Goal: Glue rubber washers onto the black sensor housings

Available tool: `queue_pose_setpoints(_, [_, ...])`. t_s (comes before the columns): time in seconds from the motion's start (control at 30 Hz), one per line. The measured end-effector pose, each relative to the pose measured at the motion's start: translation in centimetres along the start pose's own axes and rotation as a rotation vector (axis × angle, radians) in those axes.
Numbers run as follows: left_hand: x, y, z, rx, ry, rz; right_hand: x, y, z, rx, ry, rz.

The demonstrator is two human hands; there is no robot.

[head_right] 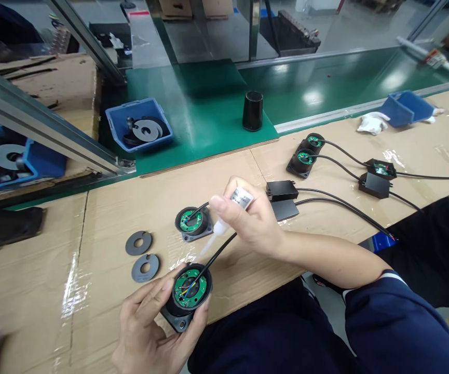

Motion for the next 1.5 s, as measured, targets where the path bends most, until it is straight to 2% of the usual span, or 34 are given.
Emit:
queue_pose_setpoints(0.27, [-0.1, 0.4, 0.2, 0.062, 0.006, -0.003, -0.1, -1.6, -1.7, -0.135, 0.025, -0.203])
queue_pose_setpoints(0.47, [0.1, 0.4, 0.3, 0.061, 0.008, -0.003, 0.3, -2.1, -1.9, -0.213, 0.059, -0.301])
queue_pose_setpoints(0.7, [-0.1, 0.4, 0.4, 0.012, 0.045, -0.033, 0.4, -2.1, -2.0, -0.254, 0.027, -0.343])
queue_pose_setpoints(1.2, [-0.2, 0.4, 0.3, 0.018, 0.060, -0.032, 0.4, -1.8, -1.7, -0.310, 0.070, -0.380])
queue_pose_setpoints(1.5, [0.0, 0.6, 0.0, 0.020, 0.016, -0.035, 0.4, -1.8, -1.5, -0.341, 0.117, -0.391])
Point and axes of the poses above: each hand's wrist, its own x-axis towards the middle knuckle, its own y-axis out of the back of the hand, z = x × y, the point moved 2 cm from there along x, towards the middle knuckle, and after that the axes turned 10 degrees about x, right-handed, at the moved point
